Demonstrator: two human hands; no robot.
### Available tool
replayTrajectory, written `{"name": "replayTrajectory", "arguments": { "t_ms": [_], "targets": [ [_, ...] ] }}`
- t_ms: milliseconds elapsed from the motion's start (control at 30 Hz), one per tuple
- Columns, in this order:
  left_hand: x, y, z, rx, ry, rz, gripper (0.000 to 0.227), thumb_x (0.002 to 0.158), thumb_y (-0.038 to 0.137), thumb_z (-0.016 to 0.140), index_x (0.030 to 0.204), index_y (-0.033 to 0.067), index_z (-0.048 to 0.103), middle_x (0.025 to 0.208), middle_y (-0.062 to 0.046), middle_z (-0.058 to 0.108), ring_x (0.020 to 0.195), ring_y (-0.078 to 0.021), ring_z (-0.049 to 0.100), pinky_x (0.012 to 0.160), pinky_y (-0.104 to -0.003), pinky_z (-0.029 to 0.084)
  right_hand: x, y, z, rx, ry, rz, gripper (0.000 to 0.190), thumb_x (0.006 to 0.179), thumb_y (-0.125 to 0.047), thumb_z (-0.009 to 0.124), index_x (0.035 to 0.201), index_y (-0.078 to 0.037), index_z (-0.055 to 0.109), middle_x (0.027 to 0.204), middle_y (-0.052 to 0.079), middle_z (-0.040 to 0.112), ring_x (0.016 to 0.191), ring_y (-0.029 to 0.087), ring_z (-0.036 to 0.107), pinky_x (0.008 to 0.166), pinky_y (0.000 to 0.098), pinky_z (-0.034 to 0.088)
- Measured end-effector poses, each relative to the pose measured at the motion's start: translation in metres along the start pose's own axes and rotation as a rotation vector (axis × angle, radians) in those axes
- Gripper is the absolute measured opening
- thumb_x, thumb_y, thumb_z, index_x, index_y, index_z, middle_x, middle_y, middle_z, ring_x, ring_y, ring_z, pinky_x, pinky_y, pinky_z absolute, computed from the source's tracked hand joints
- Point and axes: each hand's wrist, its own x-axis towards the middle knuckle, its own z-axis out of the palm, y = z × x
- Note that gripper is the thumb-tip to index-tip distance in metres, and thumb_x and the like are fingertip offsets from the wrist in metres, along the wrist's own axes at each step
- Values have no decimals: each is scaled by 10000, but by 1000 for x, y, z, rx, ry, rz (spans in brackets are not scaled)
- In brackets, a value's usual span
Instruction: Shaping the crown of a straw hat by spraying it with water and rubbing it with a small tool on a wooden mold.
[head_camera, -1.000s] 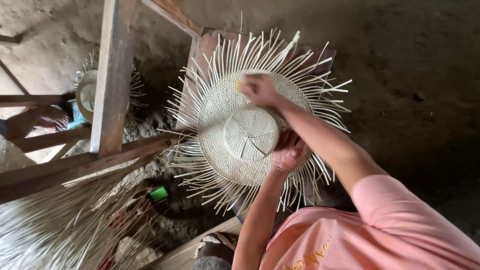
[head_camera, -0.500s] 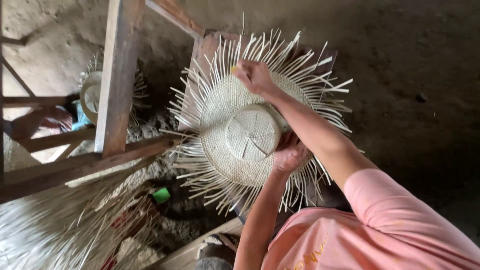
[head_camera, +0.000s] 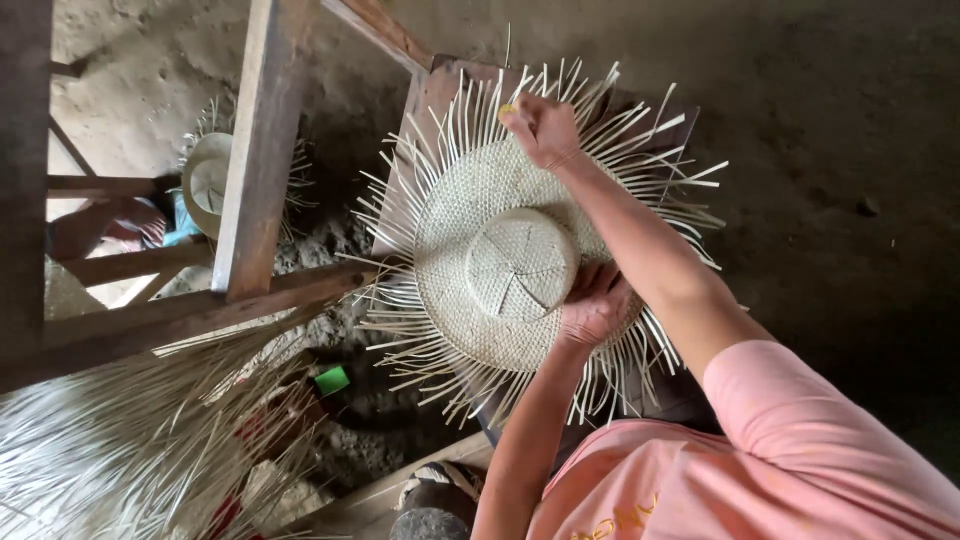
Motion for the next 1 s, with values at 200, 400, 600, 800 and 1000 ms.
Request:
{"name": "replayTrajectory", "arguments": {
  "t_ms": [200,400,600,800,1000],
  "targets": [
    [-15,-13,19,104,85,77,156,838,236,540,943,169,634,985,-50,574,952,-250,548,788,-310,489,-76,50,-41,211,43,-168,378,968,-298,557,630,-133,506,451,-15,349,421,92,333,417,267,296],
    [-15,-18,21,-4,-63,79,217,756,205,623,956,120,618,1070,-84,533,979,-293,519,775,-358,488,-86,53,-65,101,72,-62,536,908,-605,493,652,-140,565,475,7,427,437,165,425,478,282,386],
    [-14,-17,34,148,61,79,205,847,234,492,988,149,614,963,-26,541,903,-210,526,774,-296,455,0,11,-12,39,38,-97,447,936,-432,619,644,-108,521,452,52,405,423,195,407,486,315,364],
    [-17,9,0,-13,105,12,88,806,158,568,730,119,589,749,-22,518,750,-213,511,646,-281,444,-39,0,-55,-8,130,-58,421,906,-408,665,636,-144,478,448,6,382,418,159,442,473,298,384],
    [-69,-1,14,-14,-12,41,150,733,122,546,815,139,670,849,-18,608,838,-205,605,699,-304,513,-111,11,-85,18,279,-51,455,964,-410,577,599,-160,473,434,-24,370,409,94,388,434,245,322]
  ]
}}
